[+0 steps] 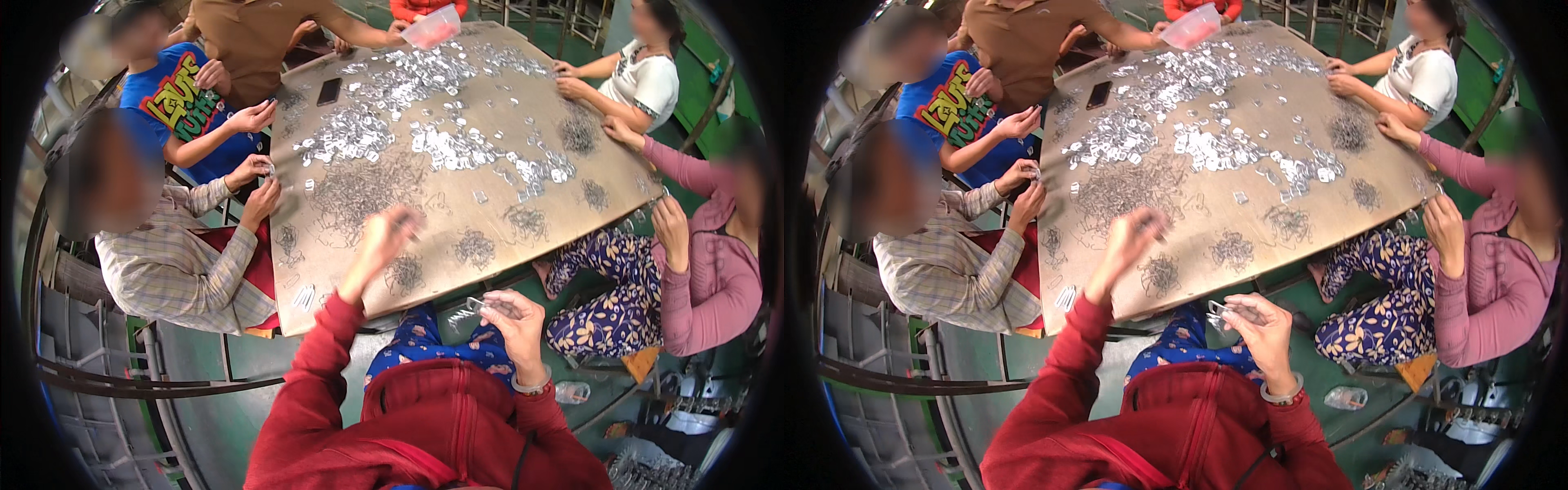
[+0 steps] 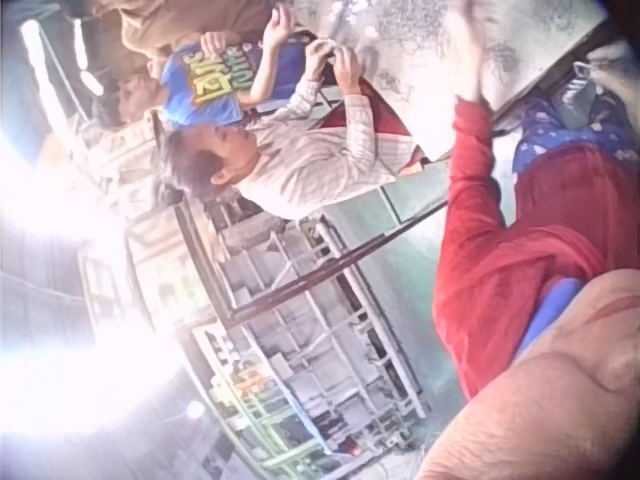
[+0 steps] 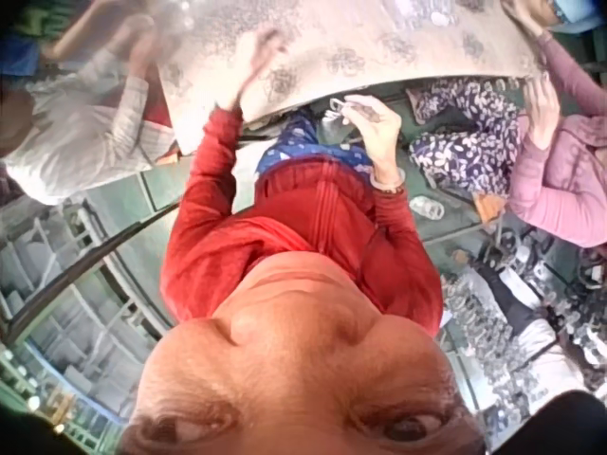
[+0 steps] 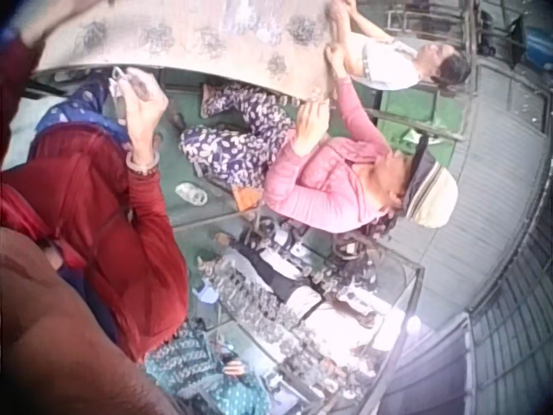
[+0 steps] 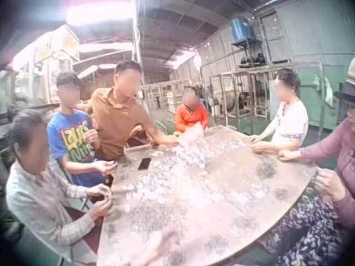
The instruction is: The person joins metal rings and decorative metal pieces by hand to form chains, then hangs the chains onto a larger frame alongside other people.
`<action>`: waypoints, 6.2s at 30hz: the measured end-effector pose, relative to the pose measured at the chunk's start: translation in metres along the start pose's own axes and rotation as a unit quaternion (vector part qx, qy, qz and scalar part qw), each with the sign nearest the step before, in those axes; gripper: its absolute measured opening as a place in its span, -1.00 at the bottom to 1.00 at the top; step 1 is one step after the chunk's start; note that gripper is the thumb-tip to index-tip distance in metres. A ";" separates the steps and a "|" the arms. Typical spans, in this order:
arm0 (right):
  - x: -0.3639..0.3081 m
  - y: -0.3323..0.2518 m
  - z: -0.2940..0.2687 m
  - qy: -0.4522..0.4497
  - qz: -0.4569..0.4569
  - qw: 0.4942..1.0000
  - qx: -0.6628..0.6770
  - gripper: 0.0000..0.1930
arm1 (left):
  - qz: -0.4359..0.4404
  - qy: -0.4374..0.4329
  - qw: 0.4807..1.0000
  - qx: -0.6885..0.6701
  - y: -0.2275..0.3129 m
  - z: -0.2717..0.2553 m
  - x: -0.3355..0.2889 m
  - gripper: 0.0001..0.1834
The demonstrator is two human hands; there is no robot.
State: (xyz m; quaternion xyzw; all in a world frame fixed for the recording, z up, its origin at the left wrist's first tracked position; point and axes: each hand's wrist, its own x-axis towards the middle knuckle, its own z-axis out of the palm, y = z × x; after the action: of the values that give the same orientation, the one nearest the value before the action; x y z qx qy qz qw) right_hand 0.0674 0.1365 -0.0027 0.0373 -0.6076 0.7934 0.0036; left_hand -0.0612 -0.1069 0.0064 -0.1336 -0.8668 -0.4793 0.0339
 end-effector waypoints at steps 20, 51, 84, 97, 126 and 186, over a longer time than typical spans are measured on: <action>0.018 0.003 0.005 0.027 -0.054 0.998 -0.025 -0.88 | 0.165 -0.034 0.982 -0.083 0.069 0.067 -0.060 -0.88; 0.040 -0.033 0.000 -0.016 -0.072 0.991 -0.108 -0.86 | 0.114 -0.052 0.986 -0.113 0.062 0.062 -0.064 -0.90; 0.012 -0.003 -0.005 -0.007 -0.073 0.997 -0.023 -0.87 | 0.208 -0.037 0.897 0.388 -0.085 0.080 0.070 -0.79; -0.007 -0.005 -0.004 -0.003 -0.098 0.994 -0.048 -0.88 | 0.099 0.038 0.953 0.284 -0.062 0.067 0.045 -0.73; 0.083 -0.037 -0.023 -0.020 -0.152 0.964 -0.215 -0.89 | 0.239 0.021 0.962 -0.131 0.073 0.066 -0.063 -0.88; 0.041 -0.020 0.008 0.072 -0.083 0.992 -0.057 -0.84 | 0.154 0.027 0.976 -0.149 0.052 0.079 -0.085 -0.92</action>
State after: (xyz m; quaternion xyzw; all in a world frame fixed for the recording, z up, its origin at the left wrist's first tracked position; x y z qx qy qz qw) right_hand 0.0280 0.1326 0.0210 0.0300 -0.6448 0.7550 0.1152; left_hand 0.0396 -0.0312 -0.0096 -0.2564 -0.7536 -0.5952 0.1101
